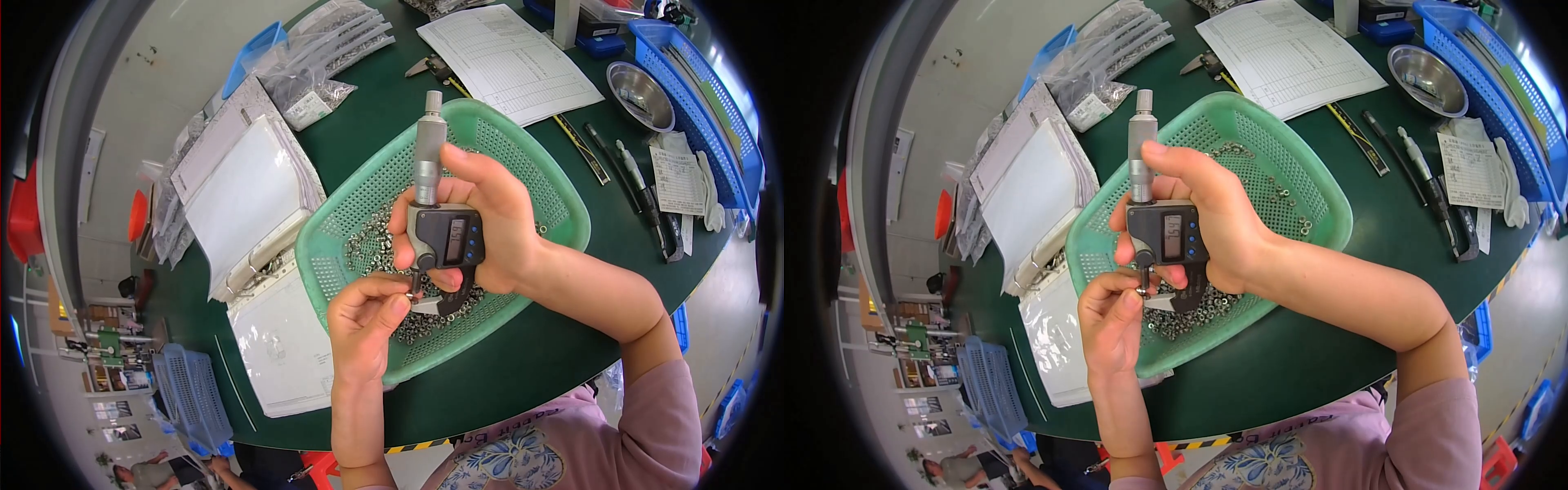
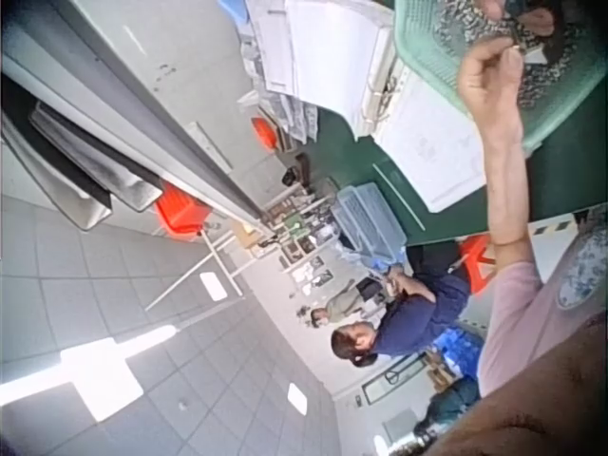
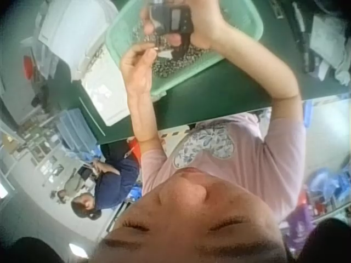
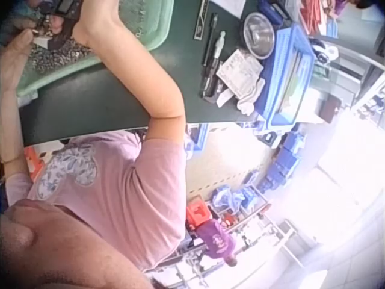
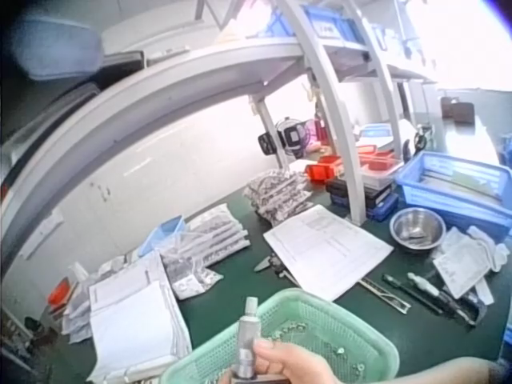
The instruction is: Using a digital micrometer to measure small metal components on a workbench.
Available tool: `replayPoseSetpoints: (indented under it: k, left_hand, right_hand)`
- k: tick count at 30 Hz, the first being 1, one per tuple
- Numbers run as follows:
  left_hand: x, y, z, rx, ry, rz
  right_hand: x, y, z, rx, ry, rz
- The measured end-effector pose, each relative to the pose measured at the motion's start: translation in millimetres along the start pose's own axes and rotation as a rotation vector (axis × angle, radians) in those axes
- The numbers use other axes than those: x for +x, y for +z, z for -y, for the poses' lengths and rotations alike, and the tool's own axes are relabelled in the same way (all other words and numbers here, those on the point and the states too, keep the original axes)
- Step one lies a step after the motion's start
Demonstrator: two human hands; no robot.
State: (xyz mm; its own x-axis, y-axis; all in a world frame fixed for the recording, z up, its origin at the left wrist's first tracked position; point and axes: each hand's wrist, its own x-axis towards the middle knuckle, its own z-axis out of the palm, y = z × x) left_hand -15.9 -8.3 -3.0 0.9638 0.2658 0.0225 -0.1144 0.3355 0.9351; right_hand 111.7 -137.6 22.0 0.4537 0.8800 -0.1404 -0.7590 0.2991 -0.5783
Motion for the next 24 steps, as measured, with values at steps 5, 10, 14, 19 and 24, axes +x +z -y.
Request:
replayPoseSetpoints:
  k: [5, 10, 14, 19, 24]
  left_hand:
    - [0.6, 0.1, 0.4, -0.004, 0.025, 0.026]
    - [-0.1, 0.2, -0.4, -0.003, 0.010, 0.014]
    - [0.3, 1.0, -0.2, 0.000, 0.029, 0.024]
    - [1.0, 1.6, -0.4, 0.010, 0.030, 0.027]
    - [-0.1, 1.0, -1.3, 0.015, 0.033, 0.020]
  right_hand:
    - [0.9, -0.5, -1.3, 0.048, -0.003, 0.028]
    - [-0.3, 2.4, -0.9, -0.027, -0.033, -0.006]
    - [0.8, 0.7, -1.8, 0.039, -0.042, 0.029]
    - [0.3, 4.1, 1.0, -0.016, -0.016, -0.012]
    - [0.8, 3.3, -1.7, 0.043, -0.023, 0.009]
